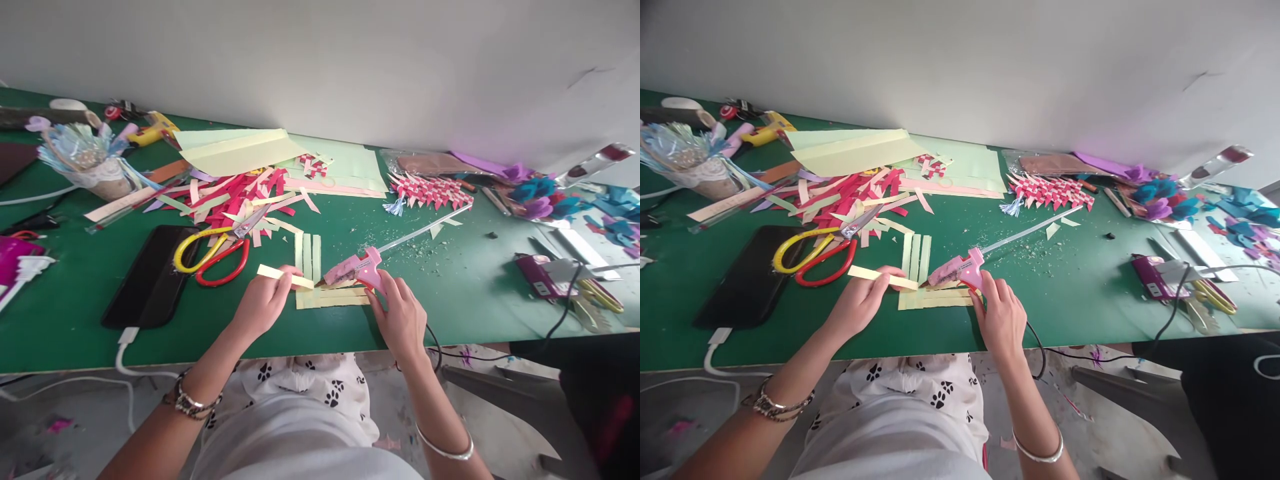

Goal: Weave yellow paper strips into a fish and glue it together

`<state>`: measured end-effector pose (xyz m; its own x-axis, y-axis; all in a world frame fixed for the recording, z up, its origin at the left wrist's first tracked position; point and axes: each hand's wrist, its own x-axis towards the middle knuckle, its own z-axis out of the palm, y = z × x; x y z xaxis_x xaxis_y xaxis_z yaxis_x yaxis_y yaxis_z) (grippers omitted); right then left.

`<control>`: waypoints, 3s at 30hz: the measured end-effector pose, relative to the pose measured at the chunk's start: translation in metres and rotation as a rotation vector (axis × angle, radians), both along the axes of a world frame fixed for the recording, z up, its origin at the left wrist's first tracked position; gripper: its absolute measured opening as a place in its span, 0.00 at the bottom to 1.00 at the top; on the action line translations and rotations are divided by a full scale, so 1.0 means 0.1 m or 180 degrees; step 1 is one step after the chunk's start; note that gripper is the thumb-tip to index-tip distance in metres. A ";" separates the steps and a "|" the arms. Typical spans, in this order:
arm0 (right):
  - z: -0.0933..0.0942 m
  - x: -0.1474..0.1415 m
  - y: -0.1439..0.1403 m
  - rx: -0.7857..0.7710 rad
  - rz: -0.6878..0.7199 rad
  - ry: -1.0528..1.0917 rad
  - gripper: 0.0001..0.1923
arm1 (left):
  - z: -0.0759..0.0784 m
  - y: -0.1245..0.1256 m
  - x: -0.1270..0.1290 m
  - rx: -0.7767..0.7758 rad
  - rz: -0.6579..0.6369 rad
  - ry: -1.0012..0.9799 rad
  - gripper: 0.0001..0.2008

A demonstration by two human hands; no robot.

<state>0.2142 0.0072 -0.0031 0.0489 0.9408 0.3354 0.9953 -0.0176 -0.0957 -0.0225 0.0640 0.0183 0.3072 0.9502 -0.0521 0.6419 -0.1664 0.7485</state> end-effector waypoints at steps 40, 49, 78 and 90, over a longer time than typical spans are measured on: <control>0.02 0.56 -0.21 0.0278 -0.0682 -0.0114 0.19 | -0.04 0.02 0.00 0.0131 -0.0051 0.0035 0.21; 0.00 0.64 -0.22 0.0244 -0.0834 -0.0135 0.18 | -0.04 0.02 -0.01 0.0119 -0.0076 0.0014 0.22; 0.04 0.43 -0.21 0.0024 -0.0498 -0.0037 0.19 | -0.06 0.02 -0.02 0.0125 -0.0056 0.0066 0.21; 0.00 0.65 -0.30 0.0137 -0.0803 -0.0033 0.20 | -0.06 0.01 -0.02 0.0090 -0.0079 0.0019 0.22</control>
